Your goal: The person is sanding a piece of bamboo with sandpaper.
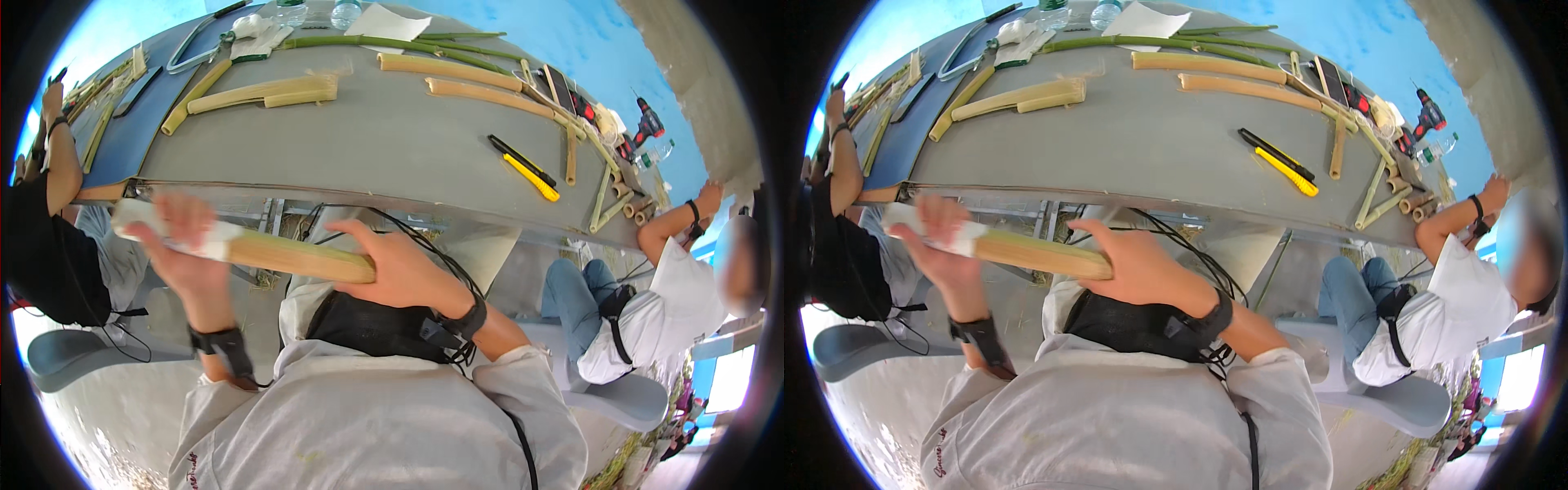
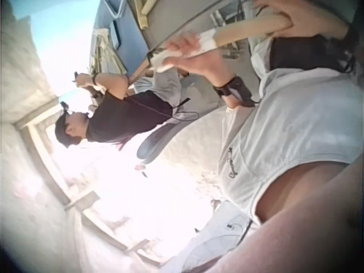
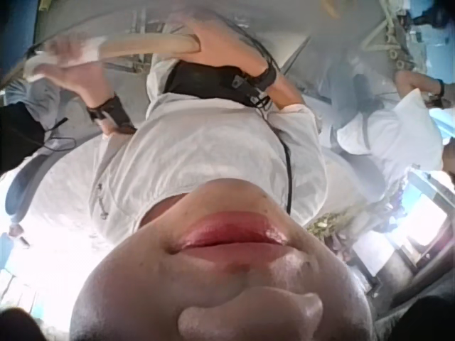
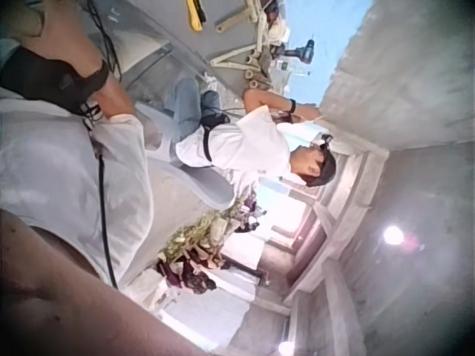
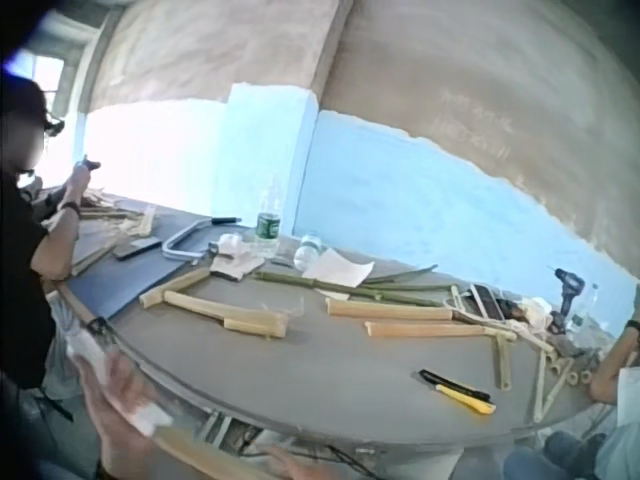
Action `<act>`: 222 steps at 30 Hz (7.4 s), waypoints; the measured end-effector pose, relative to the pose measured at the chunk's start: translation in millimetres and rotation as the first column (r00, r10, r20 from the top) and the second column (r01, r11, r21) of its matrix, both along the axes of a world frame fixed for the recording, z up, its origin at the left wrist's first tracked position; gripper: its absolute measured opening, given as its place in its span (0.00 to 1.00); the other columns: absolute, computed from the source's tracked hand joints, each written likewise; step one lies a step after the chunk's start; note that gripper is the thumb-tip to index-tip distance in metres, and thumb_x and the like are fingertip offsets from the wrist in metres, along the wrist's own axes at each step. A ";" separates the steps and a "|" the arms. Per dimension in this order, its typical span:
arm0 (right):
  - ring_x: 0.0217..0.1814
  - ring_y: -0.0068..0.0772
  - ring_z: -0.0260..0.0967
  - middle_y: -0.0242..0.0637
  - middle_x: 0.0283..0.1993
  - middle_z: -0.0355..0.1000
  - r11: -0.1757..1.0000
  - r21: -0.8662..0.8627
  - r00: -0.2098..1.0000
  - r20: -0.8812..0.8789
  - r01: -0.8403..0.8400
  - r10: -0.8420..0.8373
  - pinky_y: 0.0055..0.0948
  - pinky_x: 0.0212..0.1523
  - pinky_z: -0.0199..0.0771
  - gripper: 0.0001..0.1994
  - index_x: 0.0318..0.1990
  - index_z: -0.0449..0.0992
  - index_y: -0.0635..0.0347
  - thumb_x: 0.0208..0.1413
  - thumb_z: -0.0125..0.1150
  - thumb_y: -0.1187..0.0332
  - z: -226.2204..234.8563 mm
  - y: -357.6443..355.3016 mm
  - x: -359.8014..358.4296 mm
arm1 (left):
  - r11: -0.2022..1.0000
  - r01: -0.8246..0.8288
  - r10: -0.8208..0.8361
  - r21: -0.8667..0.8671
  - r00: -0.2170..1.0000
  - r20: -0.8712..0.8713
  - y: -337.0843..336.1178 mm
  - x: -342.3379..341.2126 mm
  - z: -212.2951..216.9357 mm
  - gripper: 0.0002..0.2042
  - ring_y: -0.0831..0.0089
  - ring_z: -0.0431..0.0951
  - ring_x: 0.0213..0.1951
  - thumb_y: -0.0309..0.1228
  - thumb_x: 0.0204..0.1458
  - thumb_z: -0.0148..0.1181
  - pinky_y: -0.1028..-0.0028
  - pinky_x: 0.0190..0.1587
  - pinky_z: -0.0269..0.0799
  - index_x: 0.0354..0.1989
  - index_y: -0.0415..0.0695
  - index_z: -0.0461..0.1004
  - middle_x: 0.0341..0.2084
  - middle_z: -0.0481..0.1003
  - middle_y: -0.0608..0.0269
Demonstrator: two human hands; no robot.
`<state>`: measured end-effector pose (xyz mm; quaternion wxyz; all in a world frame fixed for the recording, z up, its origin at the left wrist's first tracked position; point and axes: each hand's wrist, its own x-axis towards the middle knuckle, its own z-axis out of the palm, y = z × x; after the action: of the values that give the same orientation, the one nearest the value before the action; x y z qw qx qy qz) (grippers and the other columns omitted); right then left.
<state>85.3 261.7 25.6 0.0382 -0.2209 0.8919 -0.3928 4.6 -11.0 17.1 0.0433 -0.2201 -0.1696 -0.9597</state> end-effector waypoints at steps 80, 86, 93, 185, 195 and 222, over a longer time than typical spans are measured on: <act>0.32 0.42 0.75 0.42 0.31 0.77 0.918 -0.393 0.992 0.086 -0.056 0.097 0.35 0.36 0.70 0.23 0.46 0.70 0.59 0.54 0.76 0.57 -17.8 12.7 -2.7 | 0.977 -0.100 0.092 -0.190 0.995 -0.048 -13.1 1.5 15.1 0.22 0.75 0.64 0.29 0.56 0.67 0.54 0.69 0.43 0.66 0.42 0.47 0.68 0.26 0.63 0.72; 0.29 0.40 0.69 0.41 0.29 0.72 0.938 -0.340 0.994 0.051 -0.073 0.096 0.35 0.35 0.69 0.23 0.45 0.70 0.59 0.55 0.75 0.54 -6.7 -5.4 -14.8 | 0.975 -0.091 0.078 -0.203 0.994 -0.071 -8.8 1.3 20.0 0.23 0.77 0.63 0.28 0.58 0.67 0.53 0.71 0.42 0.63 0.39 0.48 0.64 0.25 0.60 0.72; 0.29 0.38 0.68 0.40 0.27 0.70 0.944 -0.327 0.979 0.181 -0.030 0.094 0.34 0.32 0.65 0.22 0.44 0.70 0.59 0.55 0.77 0.57 -2.6 1.1 -9.9 | 0.989 -0.109 0.107 -0.101 0.994 -0.021 -8.7 0.6 18.4 0.22 0.78 0.60 0.26 0.56 0.68 0.53 0.71 0.38 0.61 0.39 0.47 0.64 0.24 0.60 0.71; 0.23 0.43 0.67 0.41 0.24 0.71 0.984 -0.158 0.996 -0.057 -0.079 0.071 0.32 0.28 0.65 0.22 0.51 0.74 0.58 0.57 0.73 0.55 -11.0 26.7 11.5 | 0.943 -0.229 0.262 -0.242 0.958 0.115 -19.5 0.4 9.1 0.29 0.66 0.72 0.34 0.64 0.62 0.56 0.68 0.41 0.73 0.46 0.47 0.65 0.30 0.68 0.66; 0.19 0.21 0.59 0.27 0.19 0.63 0.848 -0.528 0.856 0.414 -0.051 0.309 0.27 0.25 0.58 0.17 0.49 0.74 0.58 0.67 0.62 0.53 -6.3 31.5 15.3 | 0.998 -0.039 0.039 -0.049 0.999 0.009 -21.4 -1.0 12.5 0.33 0.69 0.72 0.29 0.71 0.56 0.52 0.69 0.40 0.72 0.45 0.48 0.68 0.28 0.70 0.66; 0.25 0.49 0.71 0.44 0.23 0.70 0.979 -0.201 1.000 -0.006 -0.023 0.023 0.40 0.29 0.66 0.21 0.49 0.76 0.55 0.61 0.68 0.49 -8.3 18.5 22.1 | 0.983 -0.036 0.065 -0.177 0.985 0.158 14.3 8.2 11.8 0.26 0.73 0.65 0.25 0.62 0.65 0.52 0.70 0.37 0.64 0.41 0.48 0.67 0.20 0.63 0.72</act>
<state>107.3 280.2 17.2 0.0187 -0.2346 0.8451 -0.4799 12.8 3.3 28.9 0.0344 -0.1394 -0.2611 -0.9546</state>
